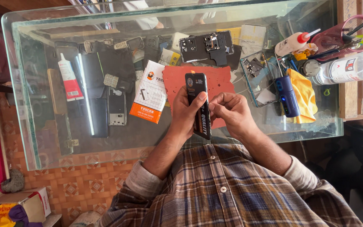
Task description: The person handles a packaged phone screen and then uses a screwdriver to remove screws from a phone frame. The person places the frame on the table and continues to unscrew it.
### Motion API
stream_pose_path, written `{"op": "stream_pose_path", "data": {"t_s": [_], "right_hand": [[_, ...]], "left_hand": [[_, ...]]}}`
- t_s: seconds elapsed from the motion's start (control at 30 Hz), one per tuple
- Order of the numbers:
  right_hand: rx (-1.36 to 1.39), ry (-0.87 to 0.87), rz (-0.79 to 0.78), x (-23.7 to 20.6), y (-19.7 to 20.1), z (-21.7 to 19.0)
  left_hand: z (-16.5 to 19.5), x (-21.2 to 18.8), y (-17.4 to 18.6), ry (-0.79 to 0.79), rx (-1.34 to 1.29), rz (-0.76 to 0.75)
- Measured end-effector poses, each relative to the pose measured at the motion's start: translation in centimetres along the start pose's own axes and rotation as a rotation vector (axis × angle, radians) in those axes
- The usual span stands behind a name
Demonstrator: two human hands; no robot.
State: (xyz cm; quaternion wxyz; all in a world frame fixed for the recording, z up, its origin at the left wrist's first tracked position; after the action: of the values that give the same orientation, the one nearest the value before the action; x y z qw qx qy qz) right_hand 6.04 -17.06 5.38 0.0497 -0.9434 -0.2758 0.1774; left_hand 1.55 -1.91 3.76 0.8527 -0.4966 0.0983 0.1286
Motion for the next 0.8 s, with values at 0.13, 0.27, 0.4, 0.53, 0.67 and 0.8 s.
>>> {"op": "stream_pose_path", "data": {"t_s": [0.13, 0.27, 0.4, 0.53, 0.67, 0.8], "right_hand": [[0.003, -0.002, -0.002, -0.1, 0.2, 0.0], [0.006, -0.008, -0.003, 0.0, 0.5, 0.3], [0.025, 0.014, -0.002, -0.1, 0.4, 0.4], [0.105, -0.084, -0.062, -0.9, 0.2, 0.0], [-0.017, -0.161, -0.173, -0.8, -0.1, -0.4], [-0.083, -0.039, -0.260, -0.5, 0.0, -0.3]], "left_hand": [[0.1, 0.0, -0.2, 0.013, 0.005, 0.003], [0.0, 0.1, 0.0, 0.005, 0.033, 0.001], [-0.4, 0.2, 0.5, -0.006, 0.058, 0.026], [0.0, 0.6, 1.0, -0.147, 0.217, 0.051], [0.5, 0.8, 1.7, -0.180, 0.293, -0.038], [0.6, 0.5, 2.1, -0.237, 0.395, -0.123]]}}
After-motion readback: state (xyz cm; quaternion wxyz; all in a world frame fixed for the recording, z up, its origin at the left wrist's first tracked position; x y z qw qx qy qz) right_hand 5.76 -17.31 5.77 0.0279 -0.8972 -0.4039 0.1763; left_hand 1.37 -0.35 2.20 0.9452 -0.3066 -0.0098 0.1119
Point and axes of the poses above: each hand's wrist, its own x-axis towards the middle knuckle, its own y-axis out of the back of the hand, z = x × y, the point moved 3 cm from there along x, towards the middle knuckle, and after that the axes turned 10 degrees about -x, right-handed, at the moved point
